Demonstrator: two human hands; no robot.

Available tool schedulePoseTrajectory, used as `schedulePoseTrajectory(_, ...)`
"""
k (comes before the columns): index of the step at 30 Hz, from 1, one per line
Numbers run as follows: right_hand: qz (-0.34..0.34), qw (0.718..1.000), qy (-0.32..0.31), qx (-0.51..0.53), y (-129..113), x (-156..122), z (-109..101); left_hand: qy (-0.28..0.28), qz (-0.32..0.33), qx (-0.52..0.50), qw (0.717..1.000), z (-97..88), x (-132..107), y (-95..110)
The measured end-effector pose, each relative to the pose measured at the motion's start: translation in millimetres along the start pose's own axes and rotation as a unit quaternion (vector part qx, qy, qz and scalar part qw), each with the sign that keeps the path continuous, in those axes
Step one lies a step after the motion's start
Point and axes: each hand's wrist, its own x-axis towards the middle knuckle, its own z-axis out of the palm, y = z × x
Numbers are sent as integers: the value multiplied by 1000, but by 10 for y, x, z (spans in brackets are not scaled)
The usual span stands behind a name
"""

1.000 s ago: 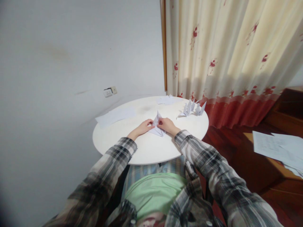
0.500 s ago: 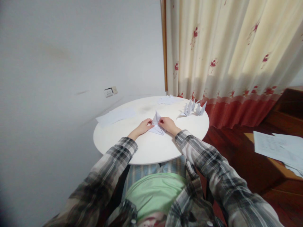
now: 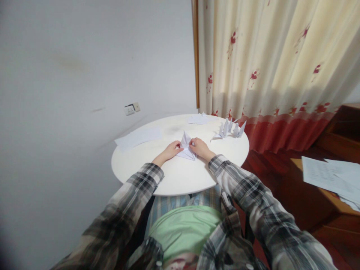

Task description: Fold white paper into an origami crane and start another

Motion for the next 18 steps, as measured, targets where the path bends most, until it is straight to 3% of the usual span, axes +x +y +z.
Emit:
schedulePoseTrajectory(5, 14, 1000, -16, -18, -12, 15, 4, 1, 0, 6, 1000, 4, 1, 0)
schedulePoseTrajectory(18, -29, 999, 13, -5, -4, 8, 16, 2, -9, 2, 1000, -4, -8, 9)
